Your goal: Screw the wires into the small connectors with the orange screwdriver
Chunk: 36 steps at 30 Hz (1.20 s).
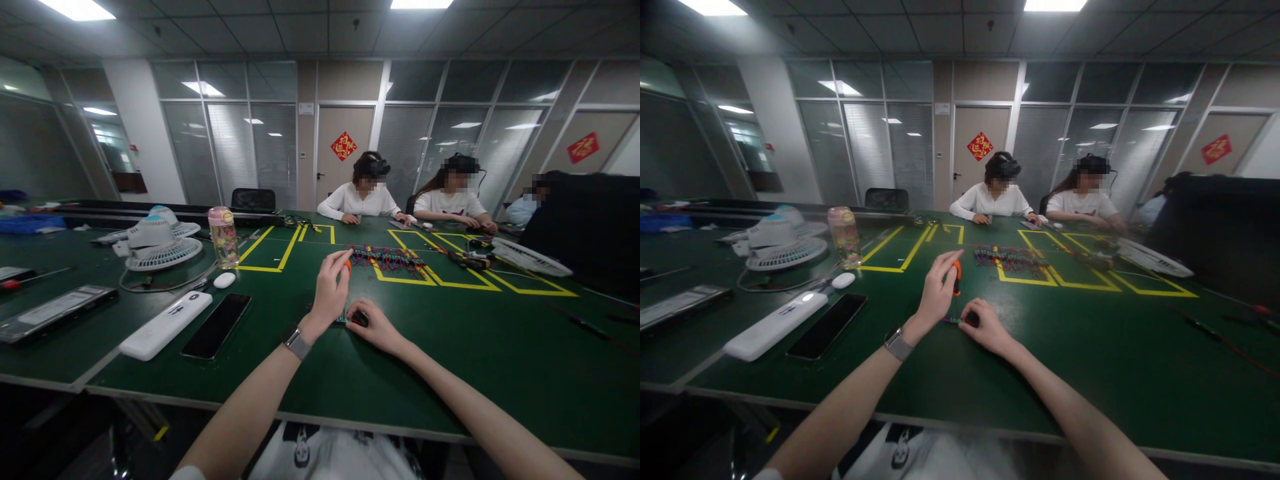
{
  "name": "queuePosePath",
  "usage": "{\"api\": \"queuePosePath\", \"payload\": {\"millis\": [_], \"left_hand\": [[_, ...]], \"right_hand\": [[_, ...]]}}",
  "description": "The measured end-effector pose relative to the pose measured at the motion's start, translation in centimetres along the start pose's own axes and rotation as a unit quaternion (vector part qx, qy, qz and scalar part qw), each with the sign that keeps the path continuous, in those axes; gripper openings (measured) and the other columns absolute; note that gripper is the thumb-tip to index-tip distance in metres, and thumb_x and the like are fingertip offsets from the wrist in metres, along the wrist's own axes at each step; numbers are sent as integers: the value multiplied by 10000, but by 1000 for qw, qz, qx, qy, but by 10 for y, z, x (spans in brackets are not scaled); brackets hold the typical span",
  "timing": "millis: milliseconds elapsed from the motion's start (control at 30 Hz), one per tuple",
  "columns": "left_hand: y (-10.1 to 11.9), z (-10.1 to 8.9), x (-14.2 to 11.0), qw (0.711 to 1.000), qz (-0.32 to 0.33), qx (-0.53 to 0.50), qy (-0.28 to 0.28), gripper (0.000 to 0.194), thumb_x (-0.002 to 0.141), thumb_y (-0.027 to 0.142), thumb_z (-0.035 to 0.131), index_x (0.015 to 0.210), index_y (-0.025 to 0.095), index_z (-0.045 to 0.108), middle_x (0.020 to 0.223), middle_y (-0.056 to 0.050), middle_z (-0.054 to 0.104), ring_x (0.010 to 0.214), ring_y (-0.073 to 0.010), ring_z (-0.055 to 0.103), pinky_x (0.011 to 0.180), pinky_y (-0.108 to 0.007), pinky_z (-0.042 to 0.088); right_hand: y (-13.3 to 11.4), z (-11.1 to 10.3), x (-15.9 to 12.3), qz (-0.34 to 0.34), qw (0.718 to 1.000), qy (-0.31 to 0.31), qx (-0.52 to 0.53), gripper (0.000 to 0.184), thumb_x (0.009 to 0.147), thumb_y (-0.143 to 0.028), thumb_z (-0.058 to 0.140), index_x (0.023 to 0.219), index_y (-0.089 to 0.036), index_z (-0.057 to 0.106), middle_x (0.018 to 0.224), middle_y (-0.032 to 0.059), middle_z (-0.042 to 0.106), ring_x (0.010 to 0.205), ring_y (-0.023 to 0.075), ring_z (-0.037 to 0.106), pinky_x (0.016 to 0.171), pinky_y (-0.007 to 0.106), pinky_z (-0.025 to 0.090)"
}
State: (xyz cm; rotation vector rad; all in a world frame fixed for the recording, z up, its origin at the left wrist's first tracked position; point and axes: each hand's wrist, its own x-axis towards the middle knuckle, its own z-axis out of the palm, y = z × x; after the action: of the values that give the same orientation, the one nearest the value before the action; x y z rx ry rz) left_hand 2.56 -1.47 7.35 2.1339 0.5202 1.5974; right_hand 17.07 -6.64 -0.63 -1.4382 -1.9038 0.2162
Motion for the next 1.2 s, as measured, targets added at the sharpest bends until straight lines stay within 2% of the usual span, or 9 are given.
{"api": "queuePosePath", "payload": {"millis": [133,267,333,467,667,800,867,1033,1200], "left_hand": [[-1,1,0,1000,3,7,-3,297,909,188,469,1181,219,583,1056,-56,623,1014,-175,563,929,-332,439],[0,1,-2,999,5,49,12,270,818,257,634,1087,244,644,975,-38,546,917,-168,552,863,-314,462],[1,1,-2,999,4,42,10,271,847,264,593,1115,246,633,1020,-45,528,959,-165,547,891,-313,454],[0,1,0,1000,9,-17,-17,328,941,178,386,1213,215,565,1117,-63,577,1064,-152,543,952,-305,426],[0,-1,1,1000,3,24,3,244,846,256,599,1084,224,645,972,-39,568,927,-161,562,865,-293,456],[1,-1,1,1000,18,-16,-12,285,923,198,445,1158,218,604,1095,-59,578,1041,-158,548,937,-301,432],[1,-1,1,999,19,-27,-15,305,933,182,412,1183,214,585,1075,-58,607,1019,-158,564,927,-308,440],[0,-1,1,999,-4,33,21,264,815,235,637,1078,228,653,954,-39,566,912,-168,563,861,-309,462],[-1,0,1,999,7,-35,-15,308,923,202,447,1205,221,570,1041,-51,603,975,-147,576,900,-297,452]], "right_hand": [[0,0,0,0,1000,1,1,67,743,-174,645,784,-189,594,849,34,589,826,191,539,799,334,425],[1,0,0,1,1000,1,0,66,748,-176,644,789,-188,594,857,39,587,832,194,537,798,342,427],[2,1,-1,-1,1000,2,-1,62,751,-182,643,790,-190,595,862,40,586,833,194,536,800,344,428],[1,0,0,-3,1000,-1,0,54,757,-188,637,792,-190,596,857,38,584,838,193,537,803,342,428],[-3,-3,0,0,1000,-6,-4,61,753,-173,637,788,-185,589,858,43,587,835,195,536,814,350,422],[-2,-2,0,-6,1000,-4,-4,56,761,-190,637,794,-185,592,858,44,587,837,198,539,811,349,423],[-1,-2,0,-7,1000,-4,-3,56,764,-194,638,796,-188,592,860,43,588,837,197,537,813,350,423],[-1,-1,-1,-5,1000,-2,-3,62,762,-189,640,797,-189,589,865,42,585,842,196,534,808,348,426],[0,-1,-1,-8,1000,-1,1,60,765,-195,641,803,-191,594,867,43,590,845,195,538,809,346,427]]}}
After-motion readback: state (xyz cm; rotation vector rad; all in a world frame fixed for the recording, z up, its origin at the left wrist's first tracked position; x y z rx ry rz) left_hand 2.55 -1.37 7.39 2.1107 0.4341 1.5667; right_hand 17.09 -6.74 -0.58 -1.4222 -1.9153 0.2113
